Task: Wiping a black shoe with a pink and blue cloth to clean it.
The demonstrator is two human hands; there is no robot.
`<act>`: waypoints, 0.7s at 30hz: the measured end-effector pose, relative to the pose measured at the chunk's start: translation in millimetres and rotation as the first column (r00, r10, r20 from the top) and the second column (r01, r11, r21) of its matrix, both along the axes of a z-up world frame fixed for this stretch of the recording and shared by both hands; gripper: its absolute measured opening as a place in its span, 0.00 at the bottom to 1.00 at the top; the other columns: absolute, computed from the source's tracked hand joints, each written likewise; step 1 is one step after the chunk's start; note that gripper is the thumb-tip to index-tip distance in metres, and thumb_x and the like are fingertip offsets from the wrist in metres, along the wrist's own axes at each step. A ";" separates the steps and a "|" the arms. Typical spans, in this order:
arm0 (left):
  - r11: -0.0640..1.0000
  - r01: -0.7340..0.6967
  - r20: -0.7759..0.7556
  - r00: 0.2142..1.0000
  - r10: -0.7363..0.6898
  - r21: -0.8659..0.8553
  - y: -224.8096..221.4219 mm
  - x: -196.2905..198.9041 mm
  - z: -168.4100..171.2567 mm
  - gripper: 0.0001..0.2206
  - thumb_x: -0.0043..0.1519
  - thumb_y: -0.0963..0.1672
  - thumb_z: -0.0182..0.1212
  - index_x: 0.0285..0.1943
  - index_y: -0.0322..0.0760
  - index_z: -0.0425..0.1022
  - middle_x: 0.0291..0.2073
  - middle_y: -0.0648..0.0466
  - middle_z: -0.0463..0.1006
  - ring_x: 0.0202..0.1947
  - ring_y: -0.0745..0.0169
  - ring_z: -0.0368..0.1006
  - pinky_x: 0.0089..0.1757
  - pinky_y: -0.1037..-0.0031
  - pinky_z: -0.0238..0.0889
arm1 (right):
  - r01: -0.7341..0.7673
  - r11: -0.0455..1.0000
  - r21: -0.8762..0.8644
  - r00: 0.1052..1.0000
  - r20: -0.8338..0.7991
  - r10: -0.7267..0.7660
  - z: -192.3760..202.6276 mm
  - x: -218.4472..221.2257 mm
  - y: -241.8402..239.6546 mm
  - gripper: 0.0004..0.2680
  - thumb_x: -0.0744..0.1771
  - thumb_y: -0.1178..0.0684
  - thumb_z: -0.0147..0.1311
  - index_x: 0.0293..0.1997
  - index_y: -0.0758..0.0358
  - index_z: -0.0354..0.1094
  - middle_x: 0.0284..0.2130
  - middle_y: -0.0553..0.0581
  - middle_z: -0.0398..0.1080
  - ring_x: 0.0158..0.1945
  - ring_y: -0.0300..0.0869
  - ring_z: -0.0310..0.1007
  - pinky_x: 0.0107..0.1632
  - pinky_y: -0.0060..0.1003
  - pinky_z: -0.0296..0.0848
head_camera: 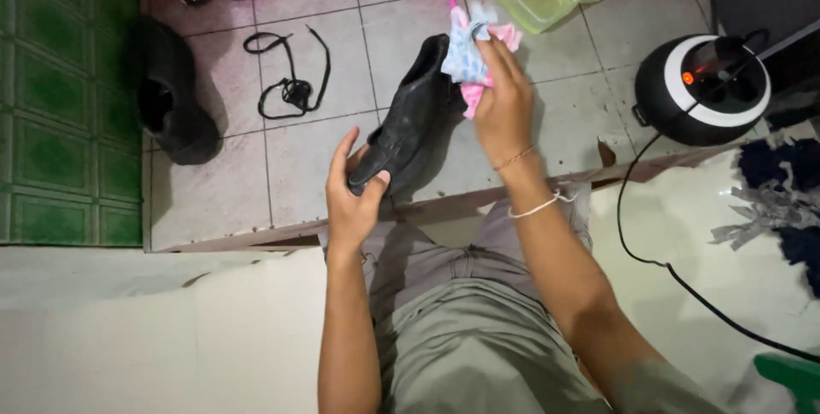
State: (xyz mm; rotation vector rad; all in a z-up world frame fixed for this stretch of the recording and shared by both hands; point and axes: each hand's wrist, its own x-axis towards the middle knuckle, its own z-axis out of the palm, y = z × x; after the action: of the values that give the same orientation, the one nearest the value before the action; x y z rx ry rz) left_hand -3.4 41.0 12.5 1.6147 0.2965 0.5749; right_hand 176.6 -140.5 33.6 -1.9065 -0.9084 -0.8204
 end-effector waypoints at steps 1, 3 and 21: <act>1.000 -0.004 0.008 1.000 0.004 0.003 1.5 0.6 1.6 0.35 0.53 0.43 0.68 0.74 0.34 0.64 0.55 0.34 0.77 0.57 0.47 0.74 0.54 0.62 0.68 | -0.004 1.000 0.003 1.000 0.008 0.004 -0.6 -4.6 3.9 0.14 0.71 0.69 0.37 0.62 0.74 0.66 0.58 0.72 0.68 0.61 0.62 0.68 0.65 0.51 0.67; 1.000 0.001 -0.053 0.999 -0.002 -0.021 0.9 -2.6 2.1 0.35 0.51 0.43 0.67 0.73 0.35 0.66 0.55 0.33 0.77 0.57 0.43 0.74 0.54 0.61 0.69 | -0.033 0.984 -0.173 0.997 0.056 0.043 -5.2 -18.1 7.8 0.14 0.70 0.68 0.39 0.60 0.72 0.69 0.56 0.70 0.71 0.62 0.58 0.70 0.64 0.46 0.67; 0.987 -0.034 -0.060 0.997 0.044 0.159 -1.4 -1.5 0.9 0.26 0.57 0.47 0.61 0.66 0.37 0.74 0.52 0.37 0.79 0.57 0.39 0.74 0.52 0.59 0.66 | -0.124 0.964 -0.234 0.992 -0.021 0.123 -5.6 -36.2 32.9 0.14 0.73 0.60 0.38 0.63 0.56 0.70 0.62 0.56 0.68 0.66 0.47 0.66 0.69 0.44 0.56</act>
State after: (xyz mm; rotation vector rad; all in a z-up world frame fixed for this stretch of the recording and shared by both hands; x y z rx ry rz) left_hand -4.9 39.5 13.4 1.7856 0.3367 0.5895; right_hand 140.4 -107.6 28.0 -2.0288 -1.1516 -0.6556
